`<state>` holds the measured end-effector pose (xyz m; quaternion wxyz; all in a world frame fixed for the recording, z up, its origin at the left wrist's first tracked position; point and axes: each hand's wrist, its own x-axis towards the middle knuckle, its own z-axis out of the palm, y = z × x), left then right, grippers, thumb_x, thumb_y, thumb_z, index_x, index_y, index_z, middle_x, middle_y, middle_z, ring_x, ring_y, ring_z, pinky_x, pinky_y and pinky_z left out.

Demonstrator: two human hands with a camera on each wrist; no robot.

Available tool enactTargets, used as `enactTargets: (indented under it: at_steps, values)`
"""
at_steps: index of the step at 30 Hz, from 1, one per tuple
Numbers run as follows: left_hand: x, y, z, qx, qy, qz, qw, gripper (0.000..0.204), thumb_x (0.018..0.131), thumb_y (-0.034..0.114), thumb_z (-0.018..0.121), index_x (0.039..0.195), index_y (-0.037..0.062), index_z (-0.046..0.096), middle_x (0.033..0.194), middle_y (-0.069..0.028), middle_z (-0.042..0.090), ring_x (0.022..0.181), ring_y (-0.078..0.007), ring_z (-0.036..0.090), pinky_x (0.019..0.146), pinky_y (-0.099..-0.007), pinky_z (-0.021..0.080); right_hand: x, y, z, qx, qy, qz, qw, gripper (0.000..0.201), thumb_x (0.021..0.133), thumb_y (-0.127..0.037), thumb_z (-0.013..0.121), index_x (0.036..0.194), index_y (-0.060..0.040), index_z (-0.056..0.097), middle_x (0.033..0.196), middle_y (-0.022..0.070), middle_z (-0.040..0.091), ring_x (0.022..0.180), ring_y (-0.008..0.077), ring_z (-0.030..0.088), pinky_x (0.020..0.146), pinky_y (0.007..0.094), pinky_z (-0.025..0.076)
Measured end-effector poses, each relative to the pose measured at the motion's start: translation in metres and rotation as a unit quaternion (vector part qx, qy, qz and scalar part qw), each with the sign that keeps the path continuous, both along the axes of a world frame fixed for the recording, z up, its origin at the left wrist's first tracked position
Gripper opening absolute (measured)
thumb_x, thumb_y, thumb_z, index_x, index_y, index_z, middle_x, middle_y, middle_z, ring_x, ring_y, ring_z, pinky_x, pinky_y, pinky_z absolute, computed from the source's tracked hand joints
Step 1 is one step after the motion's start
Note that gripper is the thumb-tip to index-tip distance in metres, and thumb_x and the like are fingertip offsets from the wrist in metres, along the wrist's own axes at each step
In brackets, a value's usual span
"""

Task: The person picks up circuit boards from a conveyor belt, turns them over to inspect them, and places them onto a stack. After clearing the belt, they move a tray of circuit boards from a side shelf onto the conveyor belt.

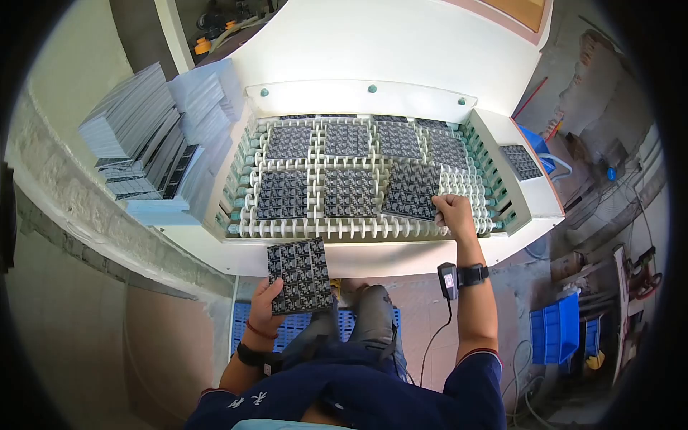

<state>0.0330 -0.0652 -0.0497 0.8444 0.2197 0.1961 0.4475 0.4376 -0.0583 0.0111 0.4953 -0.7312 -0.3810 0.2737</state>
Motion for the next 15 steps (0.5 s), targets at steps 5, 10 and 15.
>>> enactTargets:
  at_steps: [5,10,15]
  values:
    - [-0.006,0.000,-0.009,0.004,-0.001,0.003,1.000,0.024,0.088,0.005,0.044,0.109,-0.0060,0.049,0.101,-0.0145,0.059,0.089,-0.0214,0.060,0.078,-0.0339,0.050,0.040,-0.008,0.009,-0.028,-0.039,-0.038,0.998,0.022,0.079,-0.019,0.061,0.068,0.0010,0.061,0.052,0.0010,0.050,0.041,0.0072,0.044,0.037,0.0210,0.033]
    - [-0.014,-0.001,-0.004,-0.012,0.002,0.016,1.000,0.026,0.089,0.008,0.043,0.109,-0.0070,0.048,0.103,-0.0163,0.058,0.091,-0.0234,0.059,0.080,-0.0357,0.049,0.106,-0.031,0.017,-0.065,-0.093,-0.091,0.989,0.024,0.077,-0.020,0.061,0.064,0.0006,0.060,0.049,0.0006,0.048,0.039,0.0079,0.043,0.037,0.0209,0.032]
    - [-0.015,-0.003,0.002,-0.059,-0.097,-0.016,0.993,0.035,0.085,0.012,0.040,0.111,-0.0110,0.046,0.106,-0.0204,0.056,0.095,-0.0276,0.058,0.084,-0.0378,0.047,0.129,-0.058,0.009,-0.032,-0.176,-0.146,0.973,0.024,0.079,-0.018,0.061,0.063,0.0005,0.058,0.049,0.0001,0.047,0.038,0.0071,0.042,0.035,0.0203,0.030]
